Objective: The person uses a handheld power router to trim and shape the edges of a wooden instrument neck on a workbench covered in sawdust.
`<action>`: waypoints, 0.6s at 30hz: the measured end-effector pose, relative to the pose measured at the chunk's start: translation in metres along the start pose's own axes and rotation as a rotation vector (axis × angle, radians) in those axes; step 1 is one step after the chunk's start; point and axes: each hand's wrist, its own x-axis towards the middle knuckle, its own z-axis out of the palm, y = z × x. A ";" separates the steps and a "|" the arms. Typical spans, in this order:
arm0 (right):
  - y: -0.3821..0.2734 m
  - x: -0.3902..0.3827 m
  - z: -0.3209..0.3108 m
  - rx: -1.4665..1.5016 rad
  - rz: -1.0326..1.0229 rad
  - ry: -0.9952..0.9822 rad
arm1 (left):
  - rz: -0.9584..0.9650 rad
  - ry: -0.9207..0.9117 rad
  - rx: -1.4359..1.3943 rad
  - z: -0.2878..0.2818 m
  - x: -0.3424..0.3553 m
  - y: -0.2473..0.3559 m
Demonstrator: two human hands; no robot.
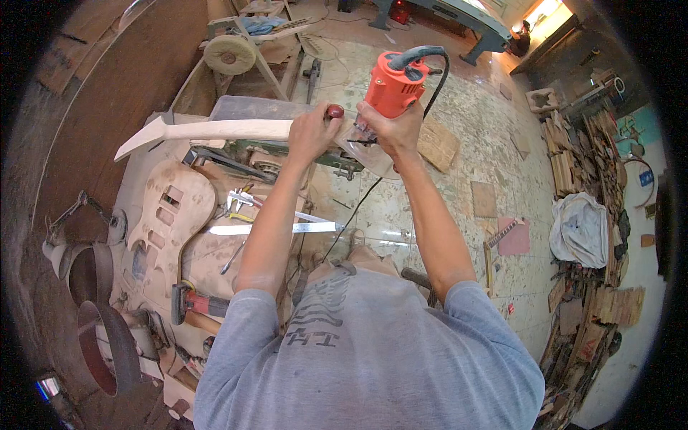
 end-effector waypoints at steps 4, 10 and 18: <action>0.004 -0.001 -0.001 0.020 0.018 -0.026 | 0.005 -0.009 0.005 0.001 0.001 0.001; 0.000 -0.002 0.001 -0.033 -0.018 -0.003 | 0.057 0.002 0.015 0.004 0.001 -0.010; 0.002 -0.003 0.001 -0.014 -0.011 0.000 | 0.034 -0.032 0.000 -0.001 0.001 -0.003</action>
